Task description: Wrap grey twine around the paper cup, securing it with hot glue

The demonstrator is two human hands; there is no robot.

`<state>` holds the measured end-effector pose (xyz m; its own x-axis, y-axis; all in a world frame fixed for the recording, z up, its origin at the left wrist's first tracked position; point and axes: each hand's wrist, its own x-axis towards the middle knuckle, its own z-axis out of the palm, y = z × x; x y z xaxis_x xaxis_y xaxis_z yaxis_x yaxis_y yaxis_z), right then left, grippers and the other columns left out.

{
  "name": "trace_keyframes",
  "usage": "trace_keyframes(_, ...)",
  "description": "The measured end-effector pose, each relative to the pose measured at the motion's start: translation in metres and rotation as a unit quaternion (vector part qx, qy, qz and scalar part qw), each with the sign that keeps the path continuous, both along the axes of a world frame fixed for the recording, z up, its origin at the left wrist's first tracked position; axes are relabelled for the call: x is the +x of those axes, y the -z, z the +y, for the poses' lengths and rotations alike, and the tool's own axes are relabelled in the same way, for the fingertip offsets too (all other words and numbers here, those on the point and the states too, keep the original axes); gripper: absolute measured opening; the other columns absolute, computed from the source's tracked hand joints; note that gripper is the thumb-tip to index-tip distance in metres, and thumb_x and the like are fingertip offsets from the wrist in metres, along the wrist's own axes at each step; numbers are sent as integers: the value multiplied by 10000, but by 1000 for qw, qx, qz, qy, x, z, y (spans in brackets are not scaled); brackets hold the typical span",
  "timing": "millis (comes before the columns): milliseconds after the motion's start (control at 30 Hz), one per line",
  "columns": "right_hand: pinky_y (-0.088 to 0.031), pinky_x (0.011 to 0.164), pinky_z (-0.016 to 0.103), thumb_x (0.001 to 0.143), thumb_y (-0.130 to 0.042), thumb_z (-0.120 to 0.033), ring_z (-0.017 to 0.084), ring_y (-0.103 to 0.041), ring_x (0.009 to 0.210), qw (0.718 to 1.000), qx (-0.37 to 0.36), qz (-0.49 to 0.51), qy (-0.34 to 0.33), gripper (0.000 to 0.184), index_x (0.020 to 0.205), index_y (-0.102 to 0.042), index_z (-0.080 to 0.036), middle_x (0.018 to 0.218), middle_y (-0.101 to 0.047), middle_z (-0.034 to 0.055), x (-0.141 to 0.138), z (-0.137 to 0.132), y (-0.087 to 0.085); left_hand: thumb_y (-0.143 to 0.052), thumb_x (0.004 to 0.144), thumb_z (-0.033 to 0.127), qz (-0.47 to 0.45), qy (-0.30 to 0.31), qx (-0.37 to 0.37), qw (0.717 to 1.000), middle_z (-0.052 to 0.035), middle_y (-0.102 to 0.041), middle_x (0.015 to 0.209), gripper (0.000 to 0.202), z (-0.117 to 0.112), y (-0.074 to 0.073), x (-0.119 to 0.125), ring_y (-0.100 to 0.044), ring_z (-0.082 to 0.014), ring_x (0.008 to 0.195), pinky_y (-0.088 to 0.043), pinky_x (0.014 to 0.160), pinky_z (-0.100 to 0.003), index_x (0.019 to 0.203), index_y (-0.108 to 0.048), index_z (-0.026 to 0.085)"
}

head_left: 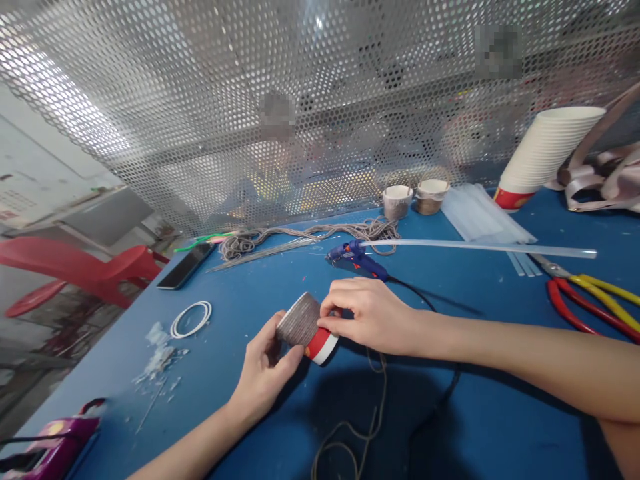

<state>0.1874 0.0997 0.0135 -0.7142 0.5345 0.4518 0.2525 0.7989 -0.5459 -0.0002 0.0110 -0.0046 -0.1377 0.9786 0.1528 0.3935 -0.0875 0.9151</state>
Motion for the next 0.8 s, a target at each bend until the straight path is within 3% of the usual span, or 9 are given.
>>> trace_keyframes(433, -370, 625, 234, 846, -628, -210, 116, -543, 679, 1000, -12, 6, 4, 91, 782, -669, -160, 740, -635, 3, 0, 1, 0, -611, 766, 433, -81, 30, 5, 996, -26, -560, 818, 310, -2, 24, -17, -487, -171, 745, -432, 697, -272, 948, -635, 184)
trace_keyframes(633, -368, 618, 236, 846, -629, -223, 117, -539, 678, 1000, -18, 10, 3, 96, 778, -666, -166, 741, -633, 3, -1, 1, 2, -591, 759, 477, -107, 22, 6, 994, -22, -532, 754, 305, -1, 27, -17, -465, -178, 722, -437, 721, -297, 843, -641, 188)
trace_keyframes(800, -370, 607, 223, 829, -649, -218, 99, -519, 650, 997, -70, 18, 10, 92, 754, -662, -167, 738, -622, -7, -1, 1, 1, -578, 742, 498, -129, 1, -1, 992, -24, -505, 694, 334, 0, 23, -16, -429, -157, 641, -420, 615, -280, 754, -631, 169)
